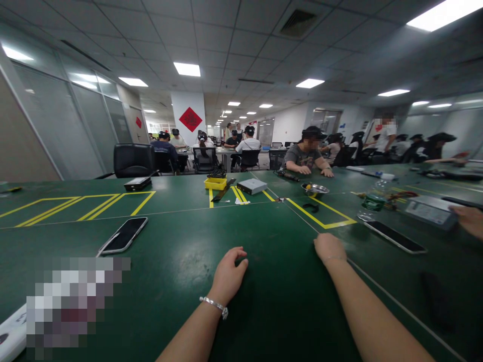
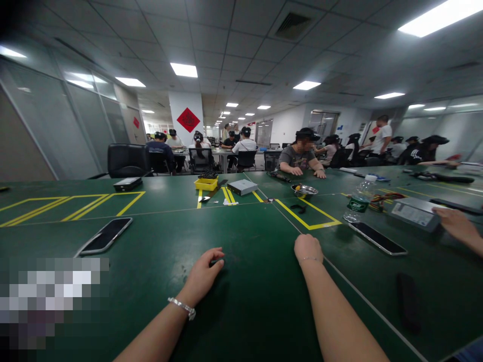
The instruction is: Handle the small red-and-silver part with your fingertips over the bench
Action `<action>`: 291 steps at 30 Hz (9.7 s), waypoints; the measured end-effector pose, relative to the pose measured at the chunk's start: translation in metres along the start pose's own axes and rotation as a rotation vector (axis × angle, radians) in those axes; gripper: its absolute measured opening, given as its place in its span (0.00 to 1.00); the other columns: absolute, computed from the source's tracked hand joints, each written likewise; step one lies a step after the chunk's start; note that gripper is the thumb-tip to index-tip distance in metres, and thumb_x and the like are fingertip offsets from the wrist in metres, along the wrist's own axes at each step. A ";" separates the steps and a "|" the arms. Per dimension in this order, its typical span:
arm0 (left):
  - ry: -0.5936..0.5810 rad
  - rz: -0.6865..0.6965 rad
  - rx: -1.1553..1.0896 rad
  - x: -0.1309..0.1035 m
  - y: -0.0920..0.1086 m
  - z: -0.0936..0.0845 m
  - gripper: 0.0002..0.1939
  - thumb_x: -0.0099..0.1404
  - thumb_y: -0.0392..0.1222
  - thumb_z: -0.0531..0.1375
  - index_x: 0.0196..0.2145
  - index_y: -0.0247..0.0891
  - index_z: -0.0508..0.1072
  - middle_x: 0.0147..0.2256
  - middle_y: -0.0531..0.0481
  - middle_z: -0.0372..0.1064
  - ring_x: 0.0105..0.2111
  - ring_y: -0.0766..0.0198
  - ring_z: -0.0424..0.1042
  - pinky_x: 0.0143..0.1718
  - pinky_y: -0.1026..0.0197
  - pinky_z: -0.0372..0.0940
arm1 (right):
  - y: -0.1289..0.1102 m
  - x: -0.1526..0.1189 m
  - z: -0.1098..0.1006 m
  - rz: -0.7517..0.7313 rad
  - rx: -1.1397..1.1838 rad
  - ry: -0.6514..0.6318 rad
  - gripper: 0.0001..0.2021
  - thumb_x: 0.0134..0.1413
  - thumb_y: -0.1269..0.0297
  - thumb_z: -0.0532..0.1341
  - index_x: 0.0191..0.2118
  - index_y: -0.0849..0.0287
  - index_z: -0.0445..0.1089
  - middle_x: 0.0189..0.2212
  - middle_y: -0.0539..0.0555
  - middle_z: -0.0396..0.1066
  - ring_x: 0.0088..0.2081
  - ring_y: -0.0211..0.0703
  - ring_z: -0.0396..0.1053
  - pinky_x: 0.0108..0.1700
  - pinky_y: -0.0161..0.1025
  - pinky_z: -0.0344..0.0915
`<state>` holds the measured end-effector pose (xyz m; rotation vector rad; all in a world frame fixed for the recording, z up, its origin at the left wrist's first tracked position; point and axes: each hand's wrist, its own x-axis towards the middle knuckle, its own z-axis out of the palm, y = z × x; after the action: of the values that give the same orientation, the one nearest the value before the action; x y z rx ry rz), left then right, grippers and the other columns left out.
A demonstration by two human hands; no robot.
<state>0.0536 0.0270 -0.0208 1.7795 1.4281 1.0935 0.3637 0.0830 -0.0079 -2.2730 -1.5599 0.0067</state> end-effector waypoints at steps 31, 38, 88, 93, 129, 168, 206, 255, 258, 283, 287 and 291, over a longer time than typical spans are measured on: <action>-0.014 -0.052 -0.056 0.002 0.005 -0.001 0.11 0.52 0.45 0.53 0.32 0.40 0.71 0.28 0.52 0.69 0.29 0.66 0.66 0.32 0.63 0.58 | -0.136 -0.081 0.018 -0.318 0.884 -0.517 0.16 0.47 0.59 0.52 0.42 0.59 0.59 0.33 0.54 0.64 0.31 0.38 0.65 0.35 0.38 0.62; 0.012 -0.162 -0.208 0.002 0.008 -0.003 0.16 0.52 0.47 0.52 0.38 0.39 0.68 0.26 0.52 0.66 0.24 0.68 0.64 0.26 0.66 0.58 | -0.036 -0.015 -0.004 -0.066 -0.140 0.004 0.22 0.48 0.59 0.50 0.51 0.58 0.56 0.53 0.64 0.50 0.53 0.61 0.48 0.47 0.55 0.50; 0.192 -0.082 -0.245 0.006 0.001 -0.001 0.10 0.49 0.44 0.56 0.29 0.36 0.67 0.25 0.52 0.66 0.27 0.68 0.65 0.31 0.65 0.59 | -0.147 -0.098 0.017 0.062 1.465 -0.791 0.08 0.36 0.67 0.62 0.27 0.62 0.64 0.23 0.50 0.66 0.21 0.29 0.61 0.26 0.30 0.59; 0.198 -0.089 -0.160 0.006 0.003 -0.001 0.10 0.46 0.40 0.57 0.29 0.37 0.67 0.24 0.54 0.63 0.25 0.69 0.62 0.29 0.66 0.57 | -0.148 -0.100 0.019 0.045 1.452 -0.794 0.08 0.38 0.64 0.61 0.26 0.62 0.63 0.21 0.48 0.64 0.20 0.28 0.60 0.24 0.29 0.57; 0.257 0.081 0.120 -0.001 0.010 -0.005 0.08 0.51 0.43 0.55 0.29 0.38 0.69 0.28 0.52 0.66 0.31 0.65 0.64 0.34 0.62 0.58 | -0.158 -0.118 0.023 0.193 1.596 -0.765 0.12 0.35 0.62 0.63 0.27 0.65 0.67 0.24 0.54 0.70 0.26 0.33 0.66 0.29 0.30 0.61; 0.154 -0.198 -0.078 0.007 -0.005 -0.006 0.14 0.52 0.45 0.52 0.37 0.41 0.66 0.34 0.50 0.66 0.34 0.65 0.65 0.36 0.63 0.58 | 0.026 0.016 -0.007 0.271 -0.017 -0.090 0.17 0.45 0.63 0.48 0.40 0.53 0.67 0.41 0.59 0.66 0.43 0.56 0.62 0.35 0.45 0.61; 0.031 -0.182 0.023 0.002 -0.001 -0.003 0.20 0.54 0.46 0.51 0.44 0.41 0.64 0.32 0.50 0.69 0.31 0.65 0.67 0.32 0.64 0.57 | 0.005 0.002 -0.008 0.274 -0.177 0.039 0.24 0.47 0.53 0.47 0.45 0.66 0.59 0.42 0.68 0.59 0.43 0.60 0.59 0.35 0.49 0.60; 0.038 -0.115 -0.286 0.004 -0.003 0.003 0.13 0.54 0.42 0.53 0.38 0.38 0.63 0.31 0.49 0.68 0.33 0.66 0.67 0.34 0.65 0.58 | -0.018 0.001 0.009 -0.096 -0.153 0.086 0.24 0.49 0.57 0.47 0.52 0.62 0.54 0.55 0.64 0.47 0.55 0.60 0.43 0.49 0.54 0.47; 0.050 -0.110 -0.337 0.006 -0.004 0.003 0.09 0.52 0.41 0.54 0.33 0.37 0.63 0.28 0.50 0.68 0.31 0.66 0.67 0.33 0.65 0.59 | 0.002 0.011 0.017 -0.021 -0.196 -0.097 0.24 0.51 0.58 0.43 0.52 0.65 0.55 0.52 0.66 0.52 0.52 0.58 0.51 0.47 0.52 0.52; 0.092 -0.109 -0.199 0.008 -0.005 0.003 0.09 0.46 0.37 0.57 0.29 0.38 0.66 0.25 0.54 0.66 0.24 0.70 0.63 0.27 0.67 0.57 | -0.141 -0.087 0.007 -0.187 1.189 -0.802 0.09 0.37 0.64 0.60 0.27 0.62 0.64 0.23 0.50 0.67 0.21 0.29 0.60 0.26 0.31 0.57; 0.105 -0.086 -0.219 0.008 -0.004 0.001 0.08 0.50 0.42 0.55 0.30 0.38 0.66 0.26 0.53 0.66 0.26 0.69 0.64 0.29 0.66 0.57 | -0.144 -0.093 0.010 -0.116 1.226 -0.831 0.10 0.42 0.60 0.58 0.25 0.63 0.64 0.20 0.48 0.64 0.19 0.27 0.58 0.22 0.28 0.55; 0.117 -0.100 -0.290 0.006 -0.001 0.000 0.14 0.56 0.47 0.47 0.32 0.37 0.66 0.26 0.51 0.66 0.27 0.67 0.65 0.32 0.64 0.58 | -0.143 -0.092 0.012 -0.028 1.322 -0.817 0.09 0.42 0.62 0.59 0.25 0.63 0.64 0.20 0.48 0.64 0.20 0.27 0.59 0.23 0.28 0.57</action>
<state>0.0536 0.0334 -0.0200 1.4466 1.3327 1.2964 0.1978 0.0483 0.0063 -1.1435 -1.1942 1.5808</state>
